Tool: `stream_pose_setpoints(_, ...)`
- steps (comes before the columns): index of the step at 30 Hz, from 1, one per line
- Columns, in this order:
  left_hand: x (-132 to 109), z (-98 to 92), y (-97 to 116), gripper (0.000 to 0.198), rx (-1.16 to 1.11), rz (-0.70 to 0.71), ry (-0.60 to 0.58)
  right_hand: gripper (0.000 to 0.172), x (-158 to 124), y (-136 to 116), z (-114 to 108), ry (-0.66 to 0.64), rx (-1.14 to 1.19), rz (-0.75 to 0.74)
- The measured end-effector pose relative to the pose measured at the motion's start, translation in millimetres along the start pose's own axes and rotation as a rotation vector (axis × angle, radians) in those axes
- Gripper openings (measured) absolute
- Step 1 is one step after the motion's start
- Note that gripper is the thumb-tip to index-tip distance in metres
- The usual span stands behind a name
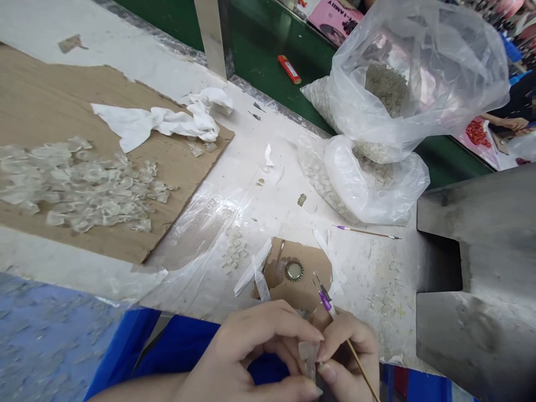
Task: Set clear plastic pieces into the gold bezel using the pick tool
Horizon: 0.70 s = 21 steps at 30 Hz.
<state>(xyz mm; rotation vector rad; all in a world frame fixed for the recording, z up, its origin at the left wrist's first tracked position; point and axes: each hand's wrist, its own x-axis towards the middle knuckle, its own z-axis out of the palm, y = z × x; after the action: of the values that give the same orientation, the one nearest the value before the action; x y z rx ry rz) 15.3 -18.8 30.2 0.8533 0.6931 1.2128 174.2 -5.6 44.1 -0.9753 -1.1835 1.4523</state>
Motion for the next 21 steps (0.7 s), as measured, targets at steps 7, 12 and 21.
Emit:
stream_pose_setpoints(7,5.0,-2.3,1.7,0.046,0.099,0.059,-0.035,0.024,-7.5,2.9,8.0,0.072,0.099,0.043)
stream_pose_setpoints(12,4.4,-1.8,0.8,0.043,0.162,0.081,-0.04,0.028,-11.9,5.4,7.4,0.096,0.075,0.069)
stream_pose_setpoints(21,4.0,-3.9,2.6,0.041,0.197,0.108,-0.056,0.023,-17.3,6.5,4.7,0.114,0.049,0.051)
